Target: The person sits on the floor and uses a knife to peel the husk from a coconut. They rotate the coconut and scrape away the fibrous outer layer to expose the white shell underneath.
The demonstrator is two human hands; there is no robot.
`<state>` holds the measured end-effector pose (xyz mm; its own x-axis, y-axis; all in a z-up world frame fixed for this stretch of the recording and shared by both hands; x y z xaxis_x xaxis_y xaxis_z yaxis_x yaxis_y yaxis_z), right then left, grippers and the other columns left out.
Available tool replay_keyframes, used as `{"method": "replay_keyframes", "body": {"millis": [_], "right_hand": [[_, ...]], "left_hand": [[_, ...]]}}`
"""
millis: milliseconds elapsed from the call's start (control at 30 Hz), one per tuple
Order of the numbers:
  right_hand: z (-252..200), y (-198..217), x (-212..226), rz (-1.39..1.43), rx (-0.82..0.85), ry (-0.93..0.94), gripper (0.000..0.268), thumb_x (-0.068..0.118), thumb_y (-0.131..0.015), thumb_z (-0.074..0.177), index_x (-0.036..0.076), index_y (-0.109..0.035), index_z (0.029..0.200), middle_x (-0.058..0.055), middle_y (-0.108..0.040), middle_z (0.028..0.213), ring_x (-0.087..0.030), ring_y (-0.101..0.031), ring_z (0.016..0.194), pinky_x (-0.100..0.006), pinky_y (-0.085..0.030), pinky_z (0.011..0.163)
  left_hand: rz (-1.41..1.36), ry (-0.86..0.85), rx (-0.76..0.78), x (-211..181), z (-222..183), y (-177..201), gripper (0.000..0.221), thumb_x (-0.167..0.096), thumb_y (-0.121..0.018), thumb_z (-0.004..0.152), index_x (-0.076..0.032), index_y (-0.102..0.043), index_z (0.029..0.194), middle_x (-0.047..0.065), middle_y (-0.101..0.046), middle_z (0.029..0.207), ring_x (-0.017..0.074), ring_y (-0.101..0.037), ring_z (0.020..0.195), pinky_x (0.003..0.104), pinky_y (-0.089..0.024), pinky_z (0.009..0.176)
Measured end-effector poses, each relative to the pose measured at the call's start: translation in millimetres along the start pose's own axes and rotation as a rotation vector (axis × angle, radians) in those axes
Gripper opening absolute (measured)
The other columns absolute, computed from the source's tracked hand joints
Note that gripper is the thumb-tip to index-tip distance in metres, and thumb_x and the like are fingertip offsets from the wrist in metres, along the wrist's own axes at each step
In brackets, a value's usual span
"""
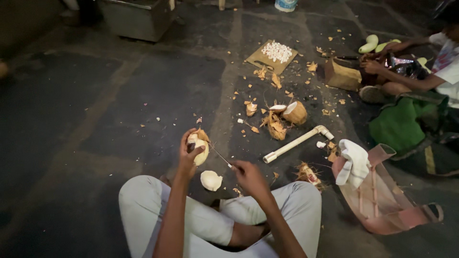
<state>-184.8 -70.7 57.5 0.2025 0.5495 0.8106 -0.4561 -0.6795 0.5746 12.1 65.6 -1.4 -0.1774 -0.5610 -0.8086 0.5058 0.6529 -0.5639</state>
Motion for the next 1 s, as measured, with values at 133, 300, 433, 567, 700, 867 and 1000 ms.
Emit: {"method": "replay_keyframes", "body": {"millis": [133, 300, 433, 567, 700, 867, 1000], "right_hand": [[-3.6, 6.2, -0.4, -0.051, -0.031, 0.022, 0.025, 0.014, -0.066, 0.092, 0.005, -0.075, 0.113, -0.019, -0.072, 0.083, -0.023, -0.068, 0.067, -0.035, -0.052, 0.065], [-5.6, -17.5, 10.0, 0.038, -0.204, 0.139, 0.023, 0.011, -0.067, 0.093, 0.003, -0.075, 0.113, -0.021, -0.073, 0.094, -0.032, -0.071, 0.084, -0.038, -0.054, 0.074], [-12.1, -43.8, 10.9, 0.054, -0.23, 0.051, 0.029, 0.008, -0.064, 0.092, 0.005, -0.074, 0.119, -0.022, -0.071, 0.092, -0.034, -0.07, 0.083, -0.037, -0.052, 0.075], [-10.1, -54.7, 5.9, 0.114, -0.235, 0.08, 0.027, 0.008, -0.063, 0.095, 0.002, -0.072, 0.119, -0.021, -0.072, 0.098, -0.031, -0.072, 0.085, -0.035, -0.054, 0.075], [3.9, -42.8, -7.8, 0.136, -0.187, 0.04, 0.022, 0.01, -0.067, 0.092, 0.003, -0.074, 0.112, -0.018, -0.076, 0.096, -0.024, -0.075, 0.079, -0.034, -0.056, 0.072], [13.8, -3.0, -22.8, 0.074, -0.04, -0.044, 0.022, 0.013, -0.069, 0.092, 0.011, -0.079, 0.111, -0.01, -0.078, 0.085, -0.013, -0.066, 0.07, -0.03, -0.052, 0.065], [15.3, 21.7, -31.1, 0.067, 0.051, -0.026, 0.023, 0.012, -0.068, 0.092, 0.011, -0.08, 0.111, -0.005, -0.076, 0.077, -0.009, -0.056, 0.065, -0.029, -0.047, 0.061]], "left_hand": [[0.085, -0.024, 0.048, 1.4, -1.6, -7.8, 0.076, 0.01, -0.074, 0.073, -0.013, -0.051, 0.141, 0.006, -0.059, 0.128, 0.019, -0.061, 0.112, 0.032, -0.054, 0.093], [-0.032, -0.032, -0.054, 9.0, -0.1, -10.8, 0.074, 0.009, -0.073, 0.077, -0.013, -0.049, 0.143, 0.008, -0.059, 0.129, 0.0202, -0.061, 0.113, 0.034, -0.055, 0.093], [-0.045, -0.108, -0.108, 8.5, 0.1, -7.4, 0.071, 0.009, -0.073, 0.079, -0.012, -0.05, 0.143, 0.008, -0.058, 0.131, 0.0198, -0.061, 0.117, 0.034, -0.054, 0.097], [-0.029, -0.102, -0.069, 7.6, 4.1, -2.8, 0.073, 0.008, -0.073, 0.077, -0.012, -0.049, 0.143, 0.008, -0.058, 0.13, 0.0197, -0.061, 0.117, 0.034, -0.054, 0.098], [0.02, -0.013, -0.044, 4.5, 6.0, 0.8, 0.074, 0.008, -0.074, 0.075, -0.012, -0.05, 0.142, 0.009, -0.061, 0.125, 0.0208, -0.063, 0.111, 0.034, -0.056, 0.092], [0.054, 0.057, 0.055, -5.3, 4.3, -0.8, 0.076, 0.009, -0.075, 0.071, -0.01, -0.054, 0.141, 0.009, -0.062, 0.125, 0.0195, -0.065, 0.109, 0.032, -0.057, 0.092], [0.102, 0.096, 0.136, -2.7, 0.4, -10.9, 0.078, 0.01, -0.077, 0.071, -0.009, -0.055, 0.143, 0.008, -0.062, 0.129, 0.0179, -0.064, 0.11, 0.03, -0.055, 0.092]]}}
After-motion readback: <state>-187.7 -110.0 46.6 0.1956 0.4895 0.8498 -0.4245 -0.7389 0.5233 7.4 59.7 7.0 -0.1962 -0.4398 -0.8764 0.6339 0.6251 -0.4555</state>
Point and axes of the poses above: each hand's wrist, its own z-axis towards the middle knuckle, its own y-axis out of the back of the hand, x = y × z, the point moved 4 cm from there along z, towards the middle knuckle
